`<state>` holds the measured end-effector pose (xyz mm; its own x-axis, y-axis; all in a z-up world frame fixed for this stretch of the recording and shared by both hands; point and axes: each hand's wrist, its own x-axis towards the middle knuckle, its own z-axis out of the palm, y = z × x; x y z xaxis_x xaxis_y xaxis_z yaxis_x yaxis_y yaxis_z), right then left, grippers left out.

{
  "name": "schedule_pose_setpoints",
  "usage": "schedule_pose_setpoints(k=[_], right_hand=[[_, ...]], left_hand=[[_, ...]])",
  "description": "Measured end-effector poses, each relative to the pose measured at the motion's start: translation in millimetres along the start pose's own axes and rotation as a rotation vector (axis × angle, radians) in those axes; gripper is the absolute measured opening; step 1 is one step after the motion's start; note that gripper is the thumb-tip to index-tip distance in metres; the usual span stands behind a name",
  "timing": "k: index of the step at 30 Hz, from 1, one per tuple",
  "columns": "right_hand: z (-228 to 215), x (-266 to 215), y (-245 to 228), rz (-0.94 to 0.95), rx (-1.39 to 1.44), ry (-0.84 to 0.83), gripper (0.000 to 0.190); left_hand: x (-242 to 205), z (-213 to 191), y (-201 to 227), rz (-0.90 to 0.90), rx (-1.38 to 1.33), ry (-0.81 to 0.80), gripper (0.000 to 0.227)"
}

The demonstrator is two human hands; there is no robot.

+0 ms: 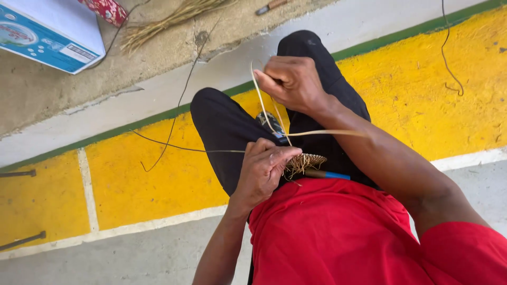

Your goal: Weaving a circular object using dried plant fibers and a small pick tool.

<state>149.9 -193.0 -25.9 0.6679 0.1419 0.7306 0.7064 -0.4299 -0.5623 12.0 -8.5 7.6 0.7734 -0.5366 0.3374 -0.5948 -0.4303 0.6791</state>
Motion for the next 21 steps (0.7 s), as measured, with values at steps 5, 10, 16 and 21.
schedule_pose_setpoints(k=[5,10,16,21], right_hand=[[17,4,-6,-0.008,-0.055,-0.027,0.052],[15,11,-21,-0.045,-0.048,-0.035,0.049],[15,12,-27,-0.06,-0.071,0.013,0.044],[15,10,-9,-0.085,-0.069,0.025,0.045]], left_hand=[[-3,-3,7,-0.015,0.085,-0.102,0.028],[-3,-4,17,0.007,0.141,-0.134,0.029],[-8,0,18,-0.006,0.189,-0.121,0.026],[-5,0,17,0.011,0.218,-0.106,0.035]])
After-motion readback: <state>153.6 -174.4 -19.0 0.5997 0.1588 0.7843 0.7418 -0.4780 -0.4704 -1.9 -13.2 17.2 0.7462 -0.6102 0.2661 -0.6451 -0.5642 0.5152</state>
